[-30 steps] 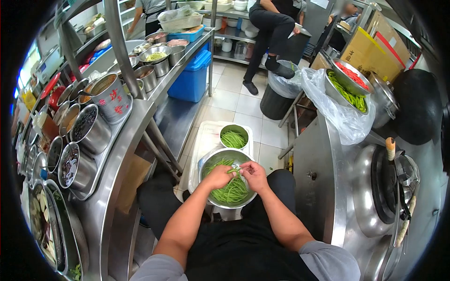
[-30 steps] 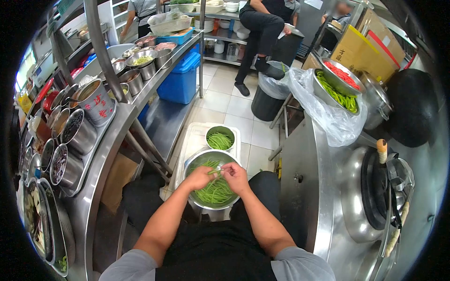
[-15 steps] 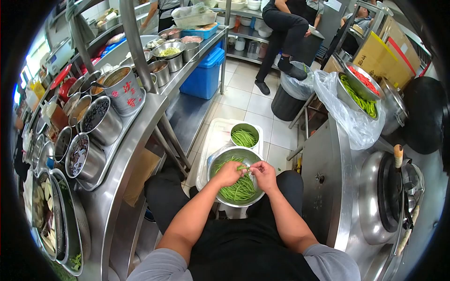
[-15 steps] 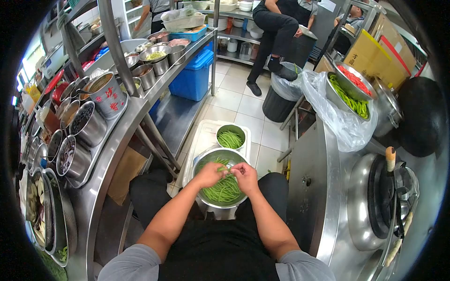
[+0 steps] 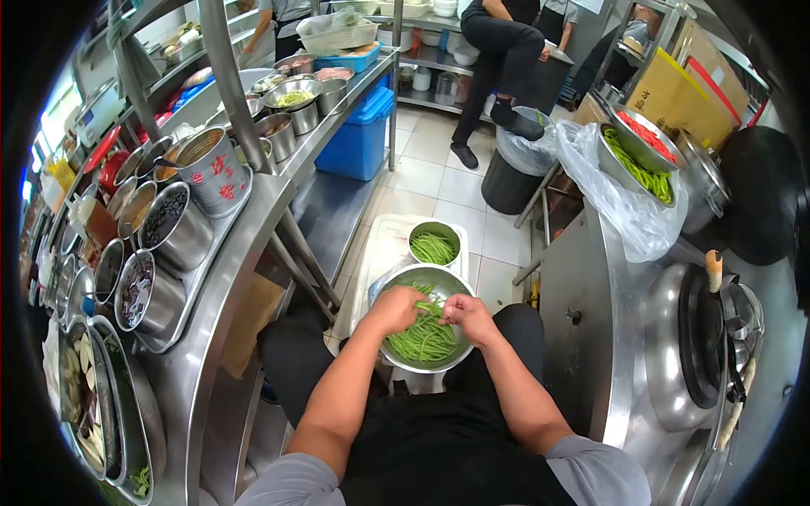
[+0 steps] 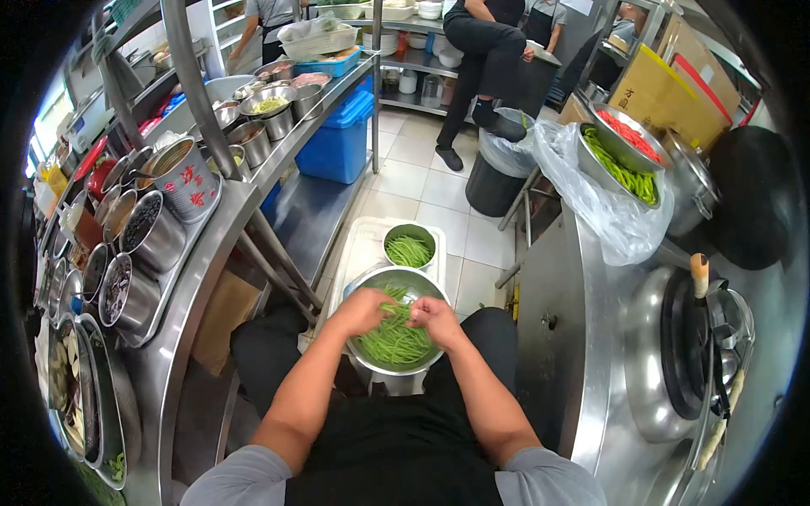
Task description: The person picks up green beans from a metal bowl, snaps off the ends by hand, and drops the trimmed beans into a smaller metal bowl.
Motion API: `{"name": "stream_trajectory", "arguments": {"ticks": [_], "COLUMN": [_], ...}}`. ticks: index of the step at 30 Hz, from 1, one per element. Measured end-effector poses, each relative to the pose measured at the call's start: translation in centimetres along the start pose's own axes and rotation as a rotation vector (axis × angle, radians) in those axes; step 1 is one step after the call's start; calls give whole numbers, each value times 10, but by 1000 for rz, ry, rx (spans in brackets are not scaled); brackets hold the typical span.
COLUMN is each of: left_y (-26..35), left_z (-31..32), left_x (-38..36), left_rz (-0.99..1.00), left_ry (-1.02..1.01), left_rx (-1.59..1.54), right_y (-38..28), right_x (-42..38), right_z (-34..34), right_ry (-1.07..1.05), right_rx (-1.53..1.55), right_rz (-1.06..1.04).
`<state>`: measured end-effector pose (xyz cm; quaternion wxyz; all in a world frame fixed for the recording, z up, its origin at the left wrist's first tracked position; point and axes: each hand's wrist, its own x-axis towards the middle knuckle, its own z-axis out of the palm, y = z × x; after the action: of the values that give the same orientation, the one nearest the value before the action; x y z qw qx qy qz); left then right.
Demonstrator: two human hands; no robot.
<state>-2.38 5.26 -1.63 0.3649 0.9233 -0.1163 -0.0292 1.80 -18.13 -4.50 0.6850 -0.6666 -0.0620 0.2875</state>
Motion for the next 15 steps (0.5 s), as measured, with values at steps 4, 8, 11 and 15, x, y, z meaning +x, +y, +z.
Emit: {"name": "stream_trajectory", "arguments": {"ticks": [4,8,11,15], "left_y": [-13,5,1,4], "left_z": [-9,-19,-5,15], "left_x": [3,4,6,1], "left_rz": [5,-285,-260,-180], "left_ry": [156,274,184,65], "left_rx": [47,-324,-288,-109], "right_y": [-10,-2,15,19], "right_x": [-9,1,6,7], "right_z": [2,-10,-1,11], "right_ry": [-171,-5,76,124], "right_rx": [380,49,-238,-305], "right_rz": [41,57,-97,-273]}}
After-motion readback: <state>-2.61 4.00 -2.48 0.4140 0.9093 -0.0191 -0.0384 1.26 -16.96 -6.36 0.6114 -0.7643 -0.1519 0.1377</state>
